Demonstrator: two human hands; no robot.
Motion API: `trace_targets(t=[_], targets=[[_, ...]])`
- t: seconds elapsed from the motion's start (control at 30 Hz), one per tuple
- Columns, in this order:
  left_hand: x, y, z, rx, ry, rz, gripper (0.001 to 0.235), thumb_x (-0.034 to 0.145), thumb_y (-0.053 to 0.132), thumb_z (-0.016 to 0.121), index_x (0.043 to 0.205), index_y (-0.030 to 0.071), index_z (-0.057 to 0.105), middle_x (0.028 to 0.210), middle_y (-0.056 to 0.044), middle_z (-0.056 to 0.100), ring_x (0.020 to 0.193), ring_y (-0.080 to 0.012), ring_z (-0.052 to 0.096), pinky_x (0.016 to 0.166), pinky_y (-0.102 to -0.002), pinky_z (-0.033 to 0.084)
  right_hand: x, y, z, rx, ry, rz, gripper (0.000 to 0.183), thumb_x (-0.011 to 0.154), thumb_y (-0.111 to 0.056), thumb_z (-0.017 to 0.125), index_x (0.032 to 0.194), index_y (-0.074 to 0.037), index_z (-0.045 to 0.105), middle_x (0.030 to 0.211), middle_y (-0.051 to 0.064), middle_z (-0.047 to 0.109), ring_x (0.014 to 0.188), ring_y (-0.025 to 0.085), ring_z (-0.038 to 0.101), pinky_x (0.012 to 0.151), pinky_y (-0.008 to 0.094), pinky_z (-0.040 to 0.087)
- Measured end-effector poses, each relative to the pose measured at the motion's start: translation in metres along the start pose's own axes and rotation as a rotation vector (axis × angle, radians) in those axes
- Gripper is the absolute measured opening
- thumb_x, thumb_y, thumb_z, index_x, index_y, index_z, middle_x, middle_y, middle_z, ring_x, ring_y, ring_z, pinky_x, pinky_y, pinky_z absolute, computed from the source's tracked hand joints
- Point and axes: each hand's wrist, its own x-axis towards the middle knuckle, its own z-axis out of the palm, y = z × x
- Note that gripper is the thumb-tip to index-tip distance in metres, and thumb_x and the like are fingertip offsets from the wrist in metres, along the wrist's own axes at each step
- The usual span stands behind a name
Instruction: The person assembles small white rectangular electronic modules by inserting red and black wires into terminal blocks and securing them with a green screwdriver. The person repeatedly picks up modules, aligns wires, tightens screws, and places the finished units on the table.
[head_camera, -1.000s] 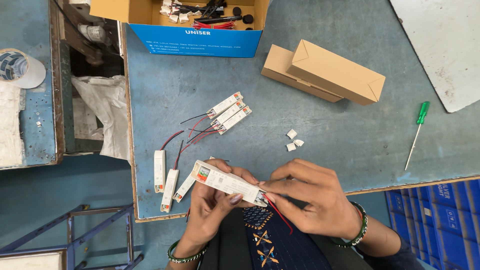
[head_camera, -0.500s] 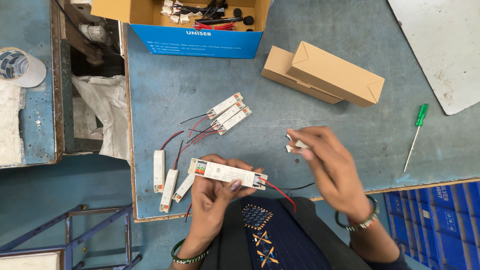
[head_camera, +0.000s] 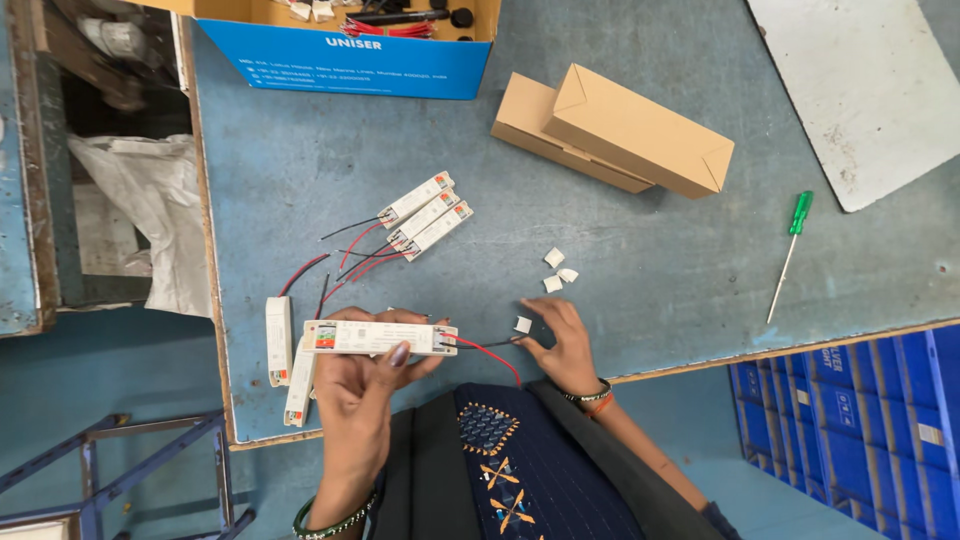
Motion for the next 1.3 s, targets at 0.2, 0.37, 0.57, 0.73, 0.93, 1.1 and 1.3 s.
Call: trace_targets(t=[0.2,0.37,0.57,0.73,0.93,1.1,1.3], targets=[[0.0,0.0,0.004,0.017,-0.028,0.03,0.029,0.098,-0.006,0.055,0.121,0.003,0.04,0.121,-0.025,0.062,0.116,-0.0386,0.07,0.093,-0.048,0.064,0.009,-0.009,-0.01,0.017,-0.097,0.08,0.034,0.077,-0.001,0.082,0.111,-0.005,0.077,0.108,0.007,0.073,0.094,0.022,0.07,0.08,0.033,0.057],[-0.006,-0.007,0.01,0.01,-0.101,0.109,0.032,0.099,-0.011,0.052,0.124,0.003,0.037,0.126,-0.029,0.063,0.116,-0.034,0.07,0.097,-0.046,0.063,0.026,-0.05,-0.058,0.352,0.102,0.109,0.036,0.082,0.009,0.076,0.117,0.003,0.071,0.115,0.013,0.069,0.097,0.017,0.073,0.086,0.029,0.062],[-0.005,-0.022,0.026,0.01,-0.127,0.105,0.034,0.099,-0.013,0.052,0.124,0.002,0.037,0.129,-0.031,0.065,0.113,-0.0291,0.071,0.099,-0.043,0.061,0.039,-0.124,-0.109,0.418,0.143,-0.091,0.038,0.078,0.009,0.081,0.115,0.008,0.071,0.111,0.019,0.071,0.097,0.02,0.073,0.084,0.031,0.064],[-0.007,-0.023,0.041,-0.077,-0.183,0.072,0.035,0.099,-0.012,0.052,0.125,0.003,0.035,0.131,-0.03,0.064,0.116,-0.0268,0.069,0.102,-0.041,0.06,0.051,-0.164,-0.114,0.236,0.022,-0.192,0.036,0.074,0.002,0.085,0.108,0.003,0.074,0.104,0.015,0.076,0.091,0.02,0.077,0.079,0.029,0.062],[-0.008,-0.014,0.044,-0.145,-0.24,0.063,0.034,0.101,-0.007,0.054,0.126,0.003,0.034,0.132,-0.031,0.063,0.119,-0.0285,0.069,0.102,-0.041,0.06,0.056,-0.178,-0.114,0.136,-0.017,-0.221,0.035,0.073,-0.004,0.087,0.107,0.0,0.076,0.102,0.013,0.077,0.088,0.018,0.077,0.074,0.027,0.061],[-0.008,-0.01,0.043,-0.145,-0.22,0.019,0.032,0.102,-0.003,0.054,0.125,0.004,0.035,0.131,-0.032,0.064,0.118,-0.0304,0.069,0.1,-0.041,0.061,0.059,-0.183,-0.118,0.09,-0.027,-0.262,0.038,0.073,-0.005,0.087,0.108,-0.002,0.076,0.099,0.011,0.076,0.085,0.016,0.075,0.071,0.026,0.06],[-0.009,-0.01,0.043,-0.146,-0.221,0.015,0.031,0.102,-0.003,0.054,0.126,0.004,0.035,0.132,-0.031,0.063,0.118,-0.0306,0.07,0.1,-0.04,0.061,0.061,-0.188,-0.119,0.068,-0.056,-0.267,0.037,0.073,-0.004,0.087,0.108,-0.003,0.077,0.097,0.008,0.075,0.081,0.014,0.073,0.068,0.025,0.059]])
